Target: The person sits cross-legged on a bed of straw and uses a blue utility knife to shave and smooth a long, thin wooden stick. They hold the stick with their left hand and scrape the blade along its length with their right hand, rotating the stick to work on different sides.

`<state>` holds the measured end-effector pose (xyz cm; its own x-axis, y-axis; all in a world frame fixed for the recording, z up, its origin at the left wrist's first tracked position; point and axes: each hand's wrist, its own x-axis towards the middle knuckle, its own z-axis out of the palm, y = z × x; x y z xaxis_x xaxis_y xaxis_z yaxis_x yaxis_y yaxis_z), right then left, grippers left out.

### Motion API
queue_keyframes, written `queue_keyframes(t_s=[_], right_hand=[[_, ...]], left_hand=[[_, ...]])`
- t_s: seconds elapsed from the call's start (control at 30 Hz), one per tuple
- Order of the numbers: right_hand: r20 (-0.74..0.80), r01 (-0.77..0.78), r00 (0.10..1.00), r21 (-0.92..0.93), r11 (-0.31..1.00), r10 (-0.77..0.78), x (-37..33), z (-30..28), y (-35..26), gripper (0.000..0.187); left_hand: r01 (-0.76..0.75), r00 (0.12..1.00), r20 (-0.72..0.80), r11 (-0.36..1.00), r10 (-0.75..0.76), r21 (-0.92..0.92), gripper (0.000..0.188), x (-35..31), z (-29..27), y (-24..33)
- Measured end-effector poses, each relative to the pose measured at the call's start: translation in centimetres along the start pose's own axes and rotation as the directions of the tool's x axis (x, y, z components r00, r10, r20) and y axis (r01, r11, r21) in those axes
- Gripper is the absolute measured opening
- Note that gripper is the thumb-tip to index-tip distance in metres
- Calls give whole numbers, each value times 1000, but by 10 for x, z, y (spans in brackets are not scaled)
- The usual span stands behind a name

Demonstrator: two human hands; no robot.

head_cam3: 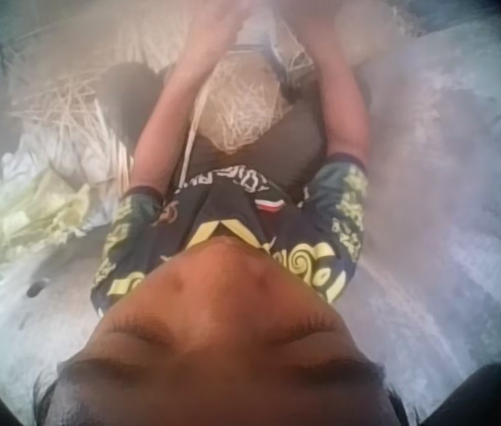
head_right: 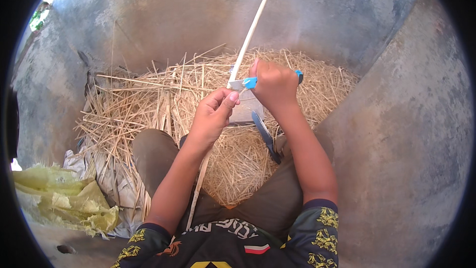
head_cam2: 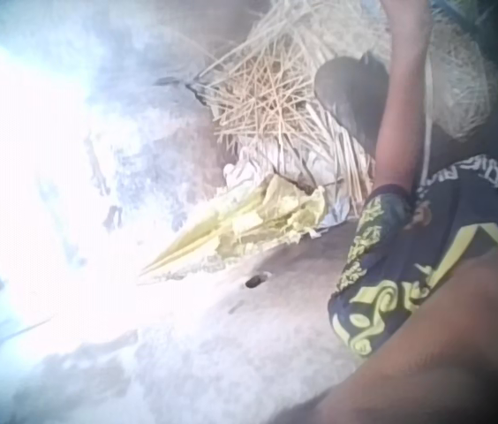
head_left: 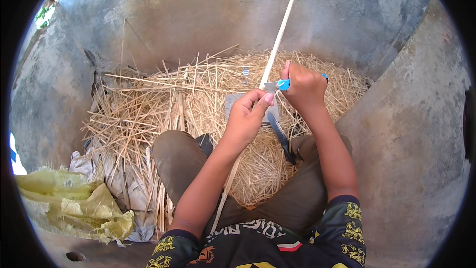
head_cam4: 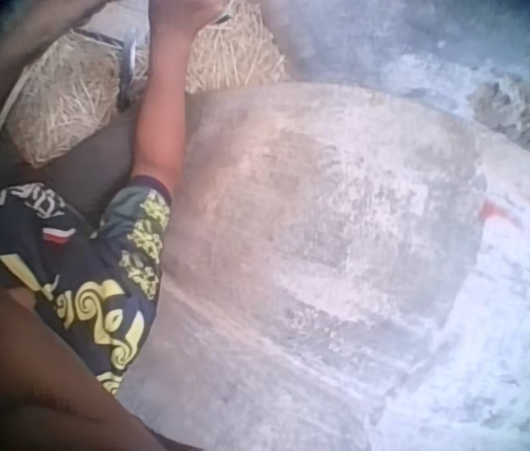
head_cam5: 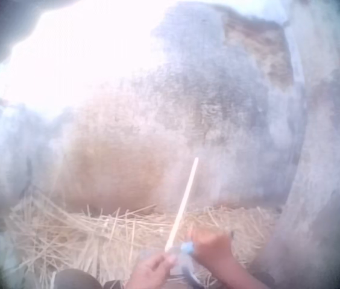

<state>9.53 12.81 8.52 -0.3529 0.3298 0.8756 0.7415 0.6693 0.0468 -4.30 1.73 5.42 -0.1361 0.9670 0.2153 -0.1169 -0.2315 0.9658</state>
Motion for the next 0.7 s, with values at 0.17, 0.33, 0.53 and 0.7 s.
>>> queue_keyframes(t_s=[0.17, 0.33, 0.53, 0.7], right_hand=[[56, -93, 994, -33, 995, 95, -1, 13, 8, 22], [236, -505, 755, -386, 772, 611, 3, 9, 88, 18], [289, -334, 871, -243, 911, 396, 1, -16, 42, 20], [160, -95, 982, -44, 994, 101, -1, -14, 5, 24]], left_hand=[[-17, 999, -38, 998, 19, 54, 24, 2, -1, -1], [-23, 993, -114, 999, 27, 37, 22, -2, -25, 16], [3, 974, -218, 954, 66, 300, 32, 3, -28, -3], [46, 989, -149, 989, -24, 144, 28, 2, -12, 13]])
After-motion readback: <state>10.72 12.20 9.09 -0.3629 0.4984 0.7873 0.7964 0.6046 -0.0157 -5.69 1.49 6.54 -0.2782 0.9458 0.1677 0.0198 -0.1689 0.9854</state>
